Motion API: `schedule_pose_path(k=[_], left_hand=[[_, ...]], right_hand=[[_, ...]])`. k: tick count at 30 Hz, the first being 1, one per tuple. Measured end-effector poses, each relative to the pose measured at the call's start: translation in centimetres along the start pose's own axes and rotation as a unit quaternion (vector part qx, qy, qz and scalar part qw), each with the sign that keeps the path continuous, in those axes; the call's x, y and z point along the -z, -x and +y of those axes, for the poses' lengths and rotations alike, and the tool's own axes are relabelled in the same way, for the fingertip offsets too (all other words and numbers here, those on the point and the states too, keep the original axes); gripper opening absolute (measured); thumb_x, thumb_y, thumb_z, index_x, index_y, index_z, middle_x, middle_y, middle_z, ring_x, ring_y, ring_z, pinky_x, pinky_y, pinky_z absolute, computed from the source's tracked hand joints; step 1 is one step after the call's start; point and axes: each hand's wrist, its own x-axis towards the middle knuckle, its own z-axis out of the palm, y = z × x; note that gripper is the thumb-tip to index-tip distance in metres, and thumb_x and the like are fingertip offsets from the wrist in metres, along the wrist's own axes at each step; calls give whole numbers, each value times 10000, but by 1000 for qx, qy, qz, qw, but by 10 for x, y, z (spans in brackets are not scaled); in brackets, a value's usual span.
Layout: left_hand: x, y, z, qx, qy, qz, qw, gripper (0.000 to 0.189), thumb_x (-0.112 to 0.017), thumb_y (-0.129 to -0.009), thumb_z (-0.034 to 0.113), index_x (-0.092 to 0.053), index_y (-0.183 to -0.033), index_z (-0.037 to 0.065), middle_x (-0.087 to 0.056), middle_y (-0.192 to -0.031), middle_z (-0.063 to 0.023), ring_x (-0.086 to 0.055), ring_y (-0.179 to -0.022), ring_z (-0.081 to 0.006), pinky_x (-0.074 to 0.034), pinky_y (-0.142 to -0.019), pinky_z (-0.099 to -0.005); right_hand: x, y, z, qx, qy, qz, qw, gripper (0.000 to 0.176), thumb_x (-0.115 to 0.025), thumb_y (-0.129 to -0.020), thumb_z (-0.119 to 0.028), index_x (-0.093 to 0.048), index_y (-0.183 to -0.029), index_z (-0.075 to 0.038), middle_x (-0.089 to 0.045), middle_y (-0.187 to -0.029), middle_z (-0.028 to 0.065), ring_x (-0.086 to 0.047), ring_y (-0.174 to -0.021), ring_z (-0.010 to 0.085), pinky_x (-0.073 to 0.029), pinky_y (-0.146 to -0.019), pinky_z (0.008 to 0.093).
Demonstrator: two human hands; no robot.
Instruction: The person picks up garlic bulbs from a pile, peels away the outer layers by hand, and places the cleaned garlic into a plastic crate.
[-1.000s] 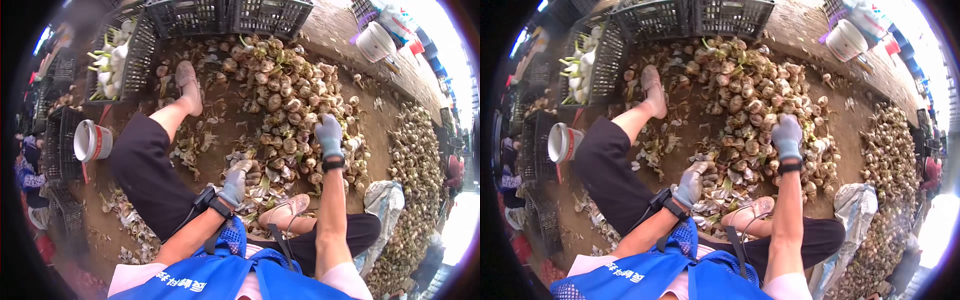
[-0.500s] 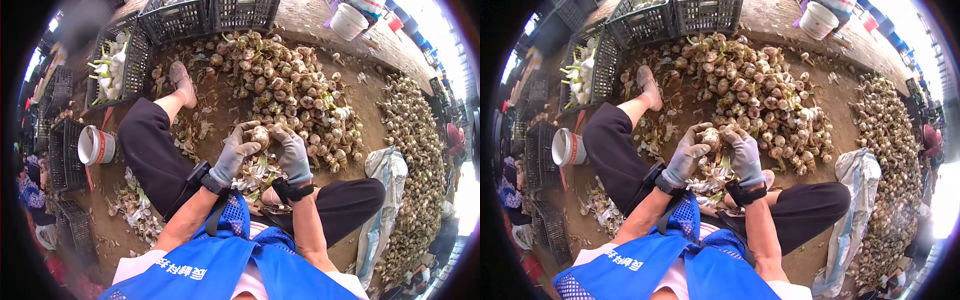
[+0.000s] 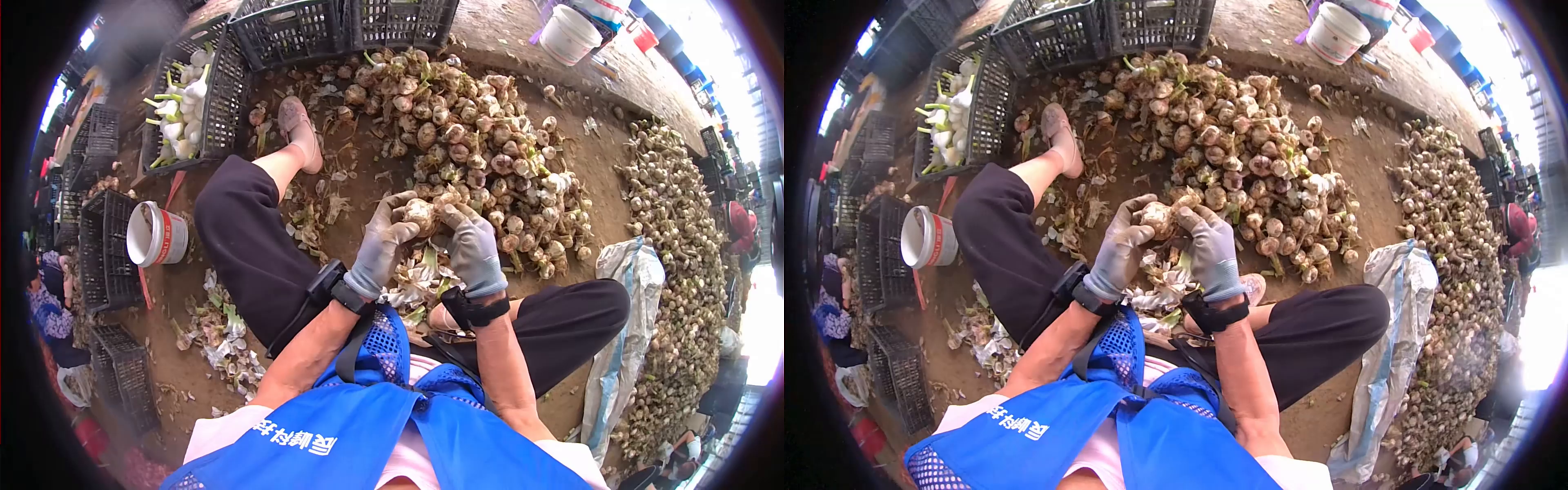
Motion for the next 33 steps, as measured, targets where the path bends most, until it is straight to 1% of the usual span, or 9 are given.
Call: schedule_pose_path(k=[3,7,9,14,17,19,21,27,33], left_hand=[[3,1,-1,-7,-61,3,998,506,-529,-760,67,-400,-1247,19,-530,-1080,-85,-540,-974,-184,-429,-907,-332],[-1,4,1,14,130,6,991,477,-510,-794,81,-399,-1254,22,-531,-1100,-106,-543,-986,-188,-448,-898,-360],[6,2,-5,1,115,-3,993,455,-497,-815,112,-403,-1253,30,-530,-1124,-113,-551,-979,-207,-453,-881,-392],[24,-6,-11,96,241,-48,965,429,-436,-848,220,-435,-1242,51,-578,-1070,-119,-559,-967,-247,-459,-837,-414],[16,-4,-3,95,266,-21,959,363,-458,-823,140,-482,-1174,52,-576,-1056,-90,-576,-900,-231,-466,-819,-407],[12,-7,-8,71,253,9,965,382,-464,-810,111,-470,-1187,54,-574,-1058,-84,-579,-887,-206,-485,-796,-370],[11,-3,-5,26,111,4,994,469,-490,-792,134,-417,-1245,35,-571,-1058,-110,-567,-934,-207,-466,-829,-335],[2,3,5,4,25,0,1000,506,-487,-759,76,-392,-1253,18,-548,-1079,-94,-557,-927,-168,-446,-864,-306],[17,0,-12,-9,55,-2,998,490,-495,-766,76,-393,-1242,20,-534,-1105,-130,-557,-985,-232,-479,-856,-412]], right_hand=[[-7,-2,3,28,8,0,1000,204,-575,-849,-85,-577,-1035,-2,-638,-892,56,-616,-748,124,-522,-628,247],[-1,-9,14,44,24,-3,999,227,-509,-823,36,-567,-1042,54,-633,-898,95,-621,-758,162,-526,-674,263],[1,-10,16,39,-15,-2,999,264,-483,-808,70,-563,-1059,57,-631,-913,115,-623,-766,180,-527,-695,276],[16,-6,7,38,7,15,999,270,-467,-832,-27,-570,-1076,28,-638,-929,125,-626,-829,183,-518,-726,284],[29,-4,-2,2,131,-36,991,255,-512,-876,-124,-580,-1095,-15,-649,-929,77,-624,-817,145,-503,-700,268],[30,-8,1,-46,260,-61,962,290,-556,-884,-218,-584,-1095,-22,-647,-930,67,-617,-819,136,-499,-701,264],[20,-5,10,-16,104,-10,994,326,-580,-872,-252,-561,-1099,-18,-641,-907,48,-609,-810,121,-500,-686,251],[-1,-7,13,-12,54,3,998,218,-568,-873,-185,-567,-1040,-45,-625,-926,27,-595,-798,113,-499,-646,265],[-5,-4,7,5,59,-32,998,226,-548,-866,-87,-553,-1059,32,-631,-939,93,-634,-791,171,-552,-653,297]])
